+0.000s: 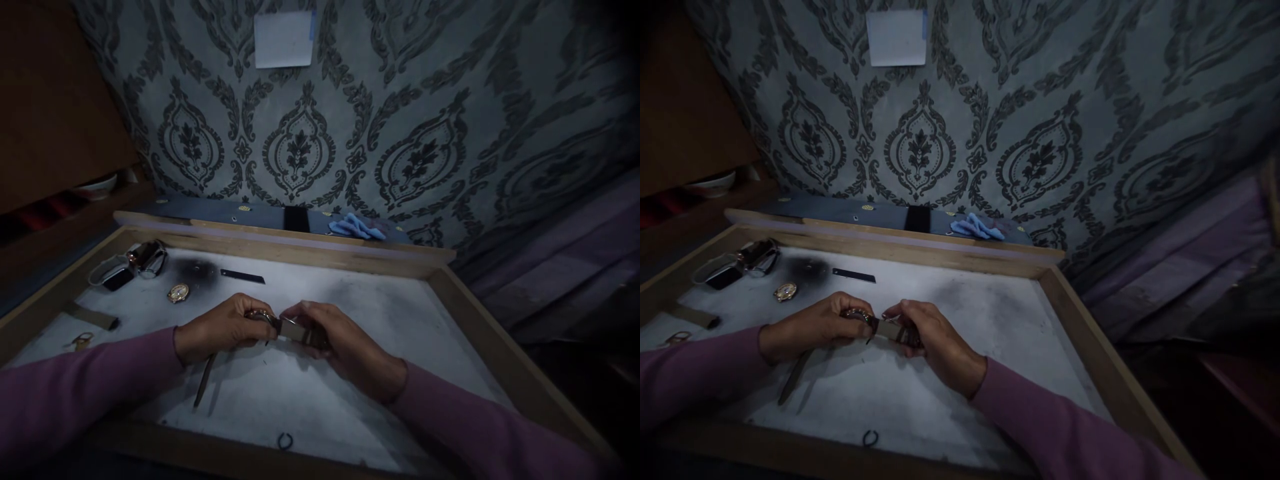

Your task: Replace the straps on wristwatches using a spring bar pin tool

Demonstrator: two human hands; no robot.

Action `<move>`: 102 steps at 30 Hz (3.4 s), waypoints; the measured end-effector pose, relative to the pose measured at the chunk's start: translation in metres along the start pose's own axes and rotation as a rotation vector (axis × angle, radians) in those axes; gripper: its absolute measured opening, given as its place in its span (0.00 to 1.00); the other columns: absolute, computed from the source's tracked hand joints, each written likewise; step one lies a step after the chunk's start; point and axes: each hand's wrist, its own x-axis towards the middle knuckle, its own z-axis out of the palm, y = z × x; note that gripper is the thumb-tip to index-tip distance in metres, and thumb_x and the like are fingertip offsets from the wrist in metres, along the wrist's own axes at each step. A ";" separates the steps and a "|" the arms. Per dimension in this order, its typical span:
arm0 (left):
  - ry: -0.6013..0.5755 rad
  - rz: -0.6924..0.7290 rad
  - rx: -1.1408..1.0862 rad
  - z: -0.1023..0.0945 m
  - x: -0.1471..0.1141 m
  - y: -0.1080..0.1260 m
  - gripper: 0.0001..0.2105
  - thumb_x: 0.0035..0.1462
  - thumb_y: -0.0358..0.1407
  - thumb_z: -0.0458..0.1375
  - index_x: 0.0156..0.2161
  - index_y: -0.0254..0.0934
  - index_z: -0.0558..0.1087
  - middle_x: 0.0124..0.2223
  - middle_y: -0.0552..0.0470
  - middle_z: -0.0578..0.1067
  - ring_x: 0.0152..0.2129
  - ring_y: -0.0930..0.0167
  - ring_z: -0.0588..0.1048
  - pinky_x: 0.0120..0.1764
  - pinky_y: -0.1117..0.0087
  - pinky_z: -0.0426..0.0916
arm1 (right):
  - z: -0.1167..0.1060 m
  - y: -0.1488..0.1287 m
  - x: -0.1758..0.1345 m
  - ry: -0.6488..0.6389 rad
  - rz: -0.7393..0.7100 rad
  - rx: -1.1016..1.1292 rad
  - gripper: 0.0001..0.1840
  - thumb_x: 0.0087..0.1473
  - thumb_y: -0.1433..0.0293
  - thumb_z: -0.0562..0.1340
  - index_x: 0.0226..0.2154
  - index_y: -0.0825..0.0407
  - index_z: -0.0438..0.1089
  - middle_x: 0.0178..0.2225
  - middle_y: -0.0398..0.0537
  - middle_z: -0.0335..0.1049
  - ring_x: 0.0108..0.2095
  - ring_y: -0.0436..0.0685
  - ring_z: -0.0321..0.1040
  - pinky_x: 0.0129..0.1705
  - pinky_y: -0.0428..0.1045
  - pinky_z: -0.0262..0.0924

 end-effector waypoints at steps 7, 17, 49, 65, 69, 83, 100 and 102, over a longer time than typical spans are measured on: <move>0.000 -0.025 0.005 0.000 0.000 0.001 0.09 0.44 0.38 0.62 0.24 0.36 0.67 0.18 0.64 0.56 0.15 0.80 0.50 0.19 0.75 0.44 | -0.006 -0.007 -0.004 -0.086 -0.109 -0.083 0.14 0.49 0.66 0.66 0.38 0.55 0.69 0.24 0.39 0.68 0.21 0.46 0.62 0.24 0.44 0.56; -0.001 -0.009 0.015 -0.002 0.000 -0.001 0.09 0.45 0.38 0.62 0.24 0.36 0.67 0.17 0.64 0.56 0.15 0.79 0.51 0.19 0.75 0.44 | -0.004 -0.010 -0.006 -0.037 -0.185 -0.155 0.16 0.52 0.58 0.64 0.35 0.54 0.68 0.23 0.39 0.65 0.20 0.46 0.59 0.22 0.43 0.54; -0.024 0.014 -0.022 0.001 -0.001 0.000 0.09 0.43 0.38 0.61 0.25 0.36 0.65 0.18 0.64 0.57 0.14 0.80 0.52 0.19 0.76 0.46 | 0.008 -0.007 -0.013 -0.085 -0.285 -0.376 0.12 0.51 0.62 0.66 0.27 0.55 0.71 0.23 0.40 0.64 0.24 0.48 0.57 0.26 0.44 0.51; -0.035 0.018 -0.025 -0.002 0.001 -0.004 0.07 0.45 0.37 0.60 0.26 0.37 0.66 0.18 0.65 0.56 0.14 0.80 0.50 0.18 0.76 0.44 | -0.005 -0.015 -0.011 0.098 -0.484 -0.505 0.08 0.56 0.68 0.58 0.29 0.53 0.68 0.23 0.42 0.62 0.24 0.50 0.56 0.25 0.46 0.52; -0.038 0.023 -0.035 -0.001 0.001 -0.003 0.08 0.45 0.36 0.60 0.26 0.37 0.66 0.18 0.65 0.56 0.14 0.80 0.51 0.18 0.76 0.45 | -0.001 -0.017 -0.015 0.185 -0.698 -0.655 0.10 0.57 0.71 0.59 0.28 0.52 0.74 0.28 0.46 0.67 0.29 0.54 0.63 0.31 0.49 0.57; 0.008 0.016 -0.031 0.003 0.000 -0.001 0.07 0.45 0.36 0.59 0.26 0.36 0.66 0.20 0.64 0.57 0.16 0.80 0.52 0.20 0.77 0.47 | 0.004 -0.007 -0.017 0.188 -0.779 -0.907 0.12 0.61 0.72 0.56 0.27 0.52 0.69 0.26 0.45 0.68 0.29 0.54 0.65 0.31 0.48 0.57; -0.017 0.037 -0.085 0.003 0.000 -0.003 0.05 0.46 0.33 0.59 0.26 0.36 0.66 0.19 0.65 0.56 0.15 0.81 0.50 0.19 0.76 0.44 | 0.006 -0.003 -0.016 0.136 -0.702 -0.864 0.17 0.63 0.67 0.55 0.26 0.55 0.71 0.19 0.41 0.66 0.19 0.48 0.60 0.22 0.44 0.52; -0.017 0.039 -0.086 0.003 0.001 -0.003 0.05 0.46 0.34 0.59 0.26 0.36 0.66 0.19 0.65 0.55 0.15 0.81 0.50 0.19 0.76 0.44 | 0.006 -0.003 -0.016 0.129 -0.691 -0.862 0.17 0.63 0.67 0.54 0.27 0.55 0.71 0.20 0.42 0.67 0.19 0.48 0.61 0.23 0.44 0.53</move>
